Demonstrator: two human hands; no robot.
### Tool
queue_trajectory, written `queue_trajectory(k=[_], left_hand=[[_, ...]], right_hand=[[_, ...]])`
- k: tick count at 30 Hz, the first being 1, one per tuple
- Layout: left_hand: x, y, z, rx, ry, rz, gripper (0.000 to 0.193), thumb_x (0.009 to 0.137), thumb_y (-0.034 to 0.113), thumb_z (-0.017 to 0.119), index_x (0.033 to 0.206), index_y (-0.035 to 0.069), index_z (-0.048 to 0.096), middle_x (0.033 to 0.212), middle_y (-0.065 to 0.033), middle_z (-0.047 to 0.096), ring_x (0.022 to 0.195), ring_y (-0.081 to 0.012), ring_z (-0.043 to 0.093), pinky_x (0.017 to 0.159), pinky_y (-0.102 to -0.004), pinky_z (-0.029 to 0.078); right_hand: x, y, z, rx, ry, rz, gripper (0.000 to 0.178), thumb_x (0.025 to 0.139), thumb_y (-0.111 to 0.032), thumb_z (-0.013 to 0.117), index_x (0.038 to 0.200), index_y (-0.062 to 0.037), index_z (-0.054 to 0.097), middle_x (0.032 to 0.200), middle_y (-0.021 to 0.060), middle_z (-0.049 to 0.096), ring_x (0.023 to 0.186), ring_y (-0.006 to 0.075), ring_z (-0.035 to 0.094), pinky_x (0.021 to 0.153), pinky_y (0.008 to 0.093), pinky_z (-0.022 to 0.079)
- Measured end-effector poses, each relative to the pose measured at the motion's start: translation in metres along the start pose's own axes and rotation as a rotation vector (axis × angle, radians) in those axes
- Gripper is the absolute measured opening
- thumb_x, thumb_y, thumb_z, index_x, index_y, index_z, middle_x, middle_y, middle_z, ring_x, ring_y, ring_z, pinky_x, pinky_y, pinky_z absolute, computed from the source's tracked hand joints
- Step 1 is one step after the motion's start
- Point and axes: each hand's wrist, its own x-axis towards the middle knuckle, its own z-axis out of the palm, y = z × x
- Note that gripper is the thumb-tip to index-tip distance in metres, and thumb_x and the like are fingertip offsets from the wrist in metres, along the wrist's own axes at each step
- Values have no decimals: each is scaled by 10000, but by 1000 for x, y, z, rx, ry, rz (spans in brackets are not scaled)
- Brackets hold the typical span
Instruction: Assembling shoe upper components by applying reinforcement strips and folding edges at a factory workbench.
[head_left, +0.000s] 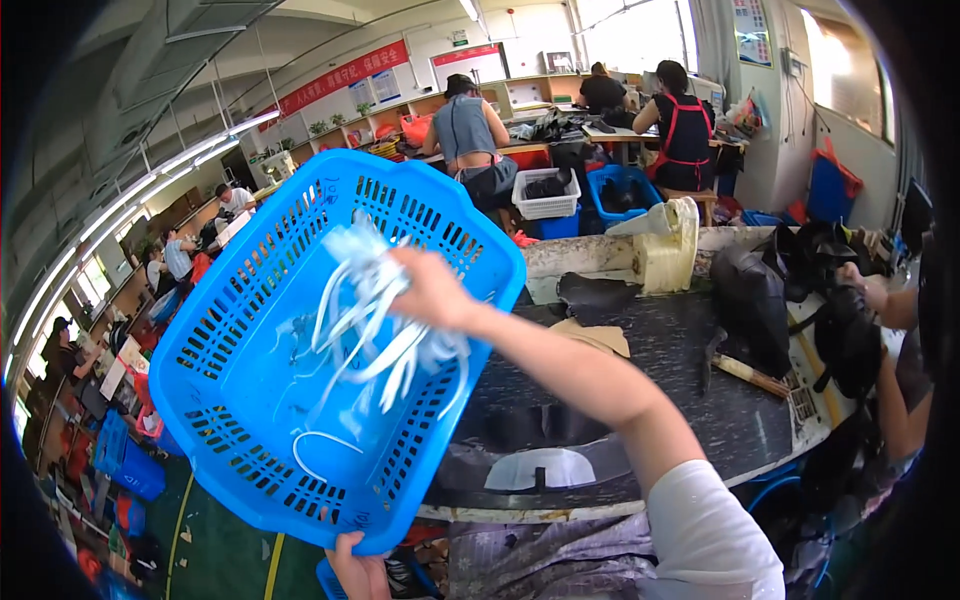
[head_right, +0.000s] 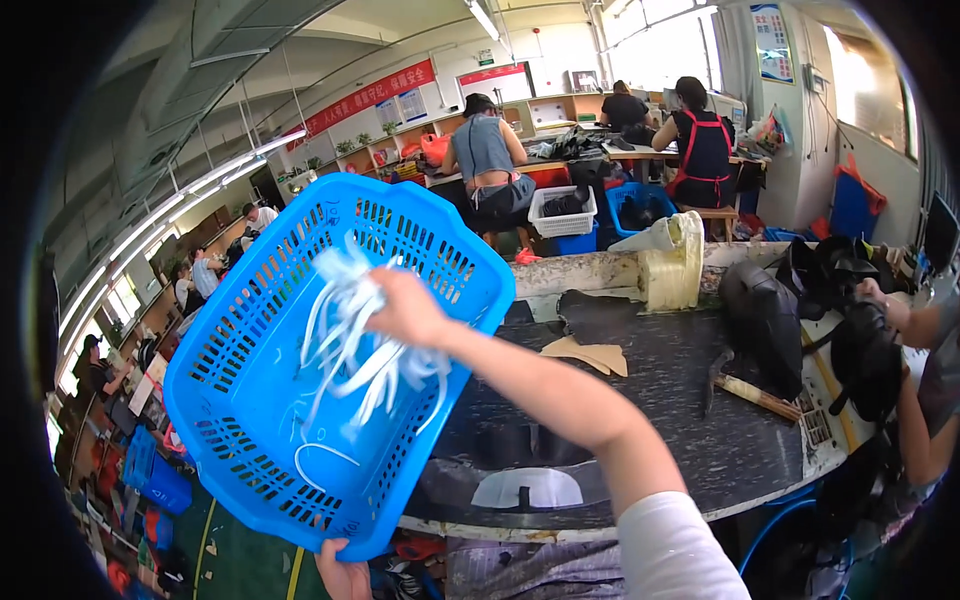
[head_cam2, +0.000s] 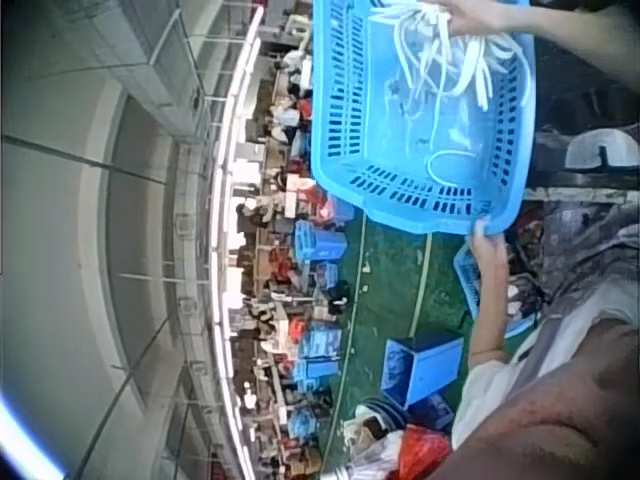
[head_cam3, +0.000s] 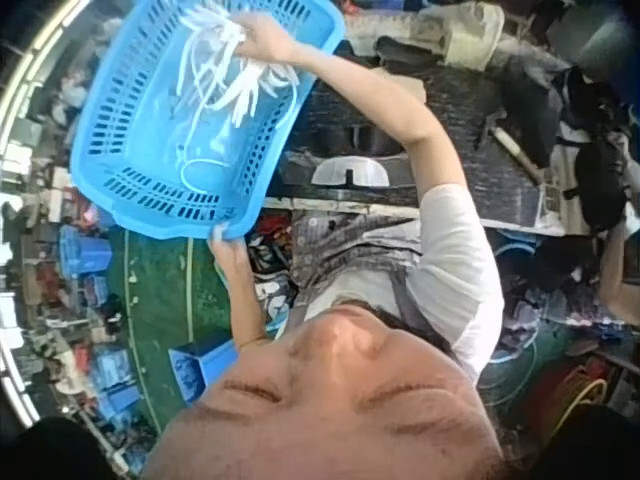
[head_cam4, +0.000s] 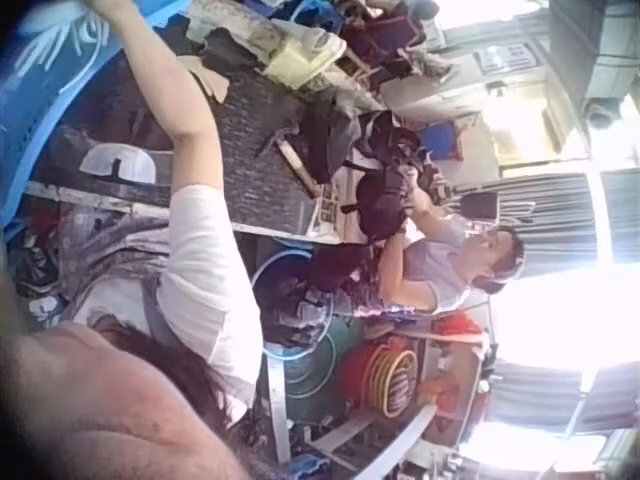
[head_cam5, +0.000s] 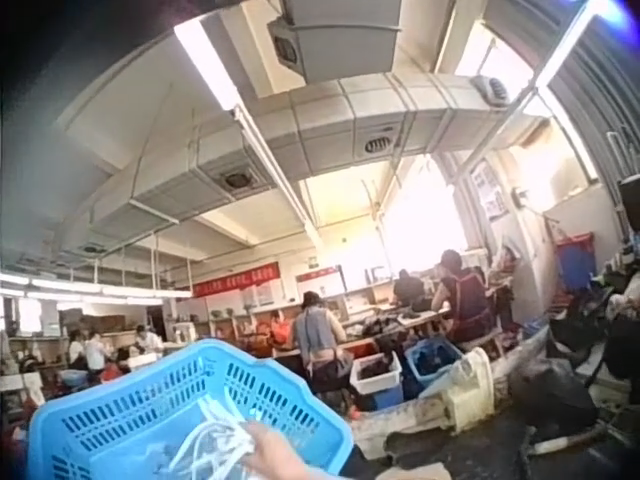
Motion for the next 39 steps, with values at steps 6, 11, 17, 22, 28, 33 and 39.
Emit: queue_trajectory(k=[6, 11, 17, 22, 28, 33, 39], left_hand=[[4, -12, 16, 80, -2, 13, 389, 767, -42, 569, 1152, -101, 584, 1160, -201, 610, 1065, -307, 600, 947, -438, 499], [2, -33, 14, 54, 61, 1, 513, 822, -63, 559, 1333, -41, 518, 1313, -176, 568, 1193, -319, 546, 1037, -453, 452], [-3, -42, 23, -15, -187, 117, 901, 727, -99, 467, 1569, 97, 214, 1539, -172, 367, 1300, -353, 485, 1079, -496, 424], [-13, -36, 30, 14, -207, 85, 913, 743, -111, 490, 1580, 112, 200, 1573, -137, 325, 1327, -319, 472, 1064, -458, 420], [-17, -45, 33, -20, -247, 56, 952, 748, -149, 508, 1589, 125, 156, 1584, -105, 296, 1317, -282, 467, 1041, -424, 430], [-26, -45, 35, 7, -226, 28, 962, 768, -168, 520, 1594, 119, 119, 1588, -107, 296, 1352, -275, 438, 1065, -424, 414], [-10, -80, 6, 17, -221, 23, 982, 769, -180, 533, 1598, 108, 91, 1617, -112, 238, 1428, -287, 349, 1147, -440, 322]], right_hand=[[-34, 90, -153, -244, 137, 141, 488, 655, -169, 797, 1113, -39, 690, 1043, 180, 698, 1006, 323, 679, 909, 409, 517], [-101, 168, -189, -717, -42, 533, 578, 679, -258, 807, 1206, -72, 659, 1244, 165, 606, 1108, 339, 631, 936, 435, 516], [-108, 147, -202, -1214, -522, 572, 1023, 655, -466, 872, 1492, -174, 361, 1532, 192, 351, 1265, 356, 547, 920, 474, 546], [-58, 99, -127, -887, -246, 62, 456, 810, -250, 757, 1230, -137, 622, 1206, 89, 613, 1151, 273, 607, 878, 422, 559], [-44, 155, 17, -775, -532, -47, 468, 815, -289, 752, 1237, -167, 591, 1345, 183, 544, 1152, 384, 603, 942, 471, 519], [-59, 124, 84, -421, -862, 17, 170, 855, -188, 647, 1011, -124, 630, 982, 153, 696, 943, 368, 682, 831, 478, 543], [-76, 22, 149, -394, -576, -248, 331, 864, -352, 682, 966, -56, 575, 965, 136, 620, 900, 335, 656, 765, 435, 547]])
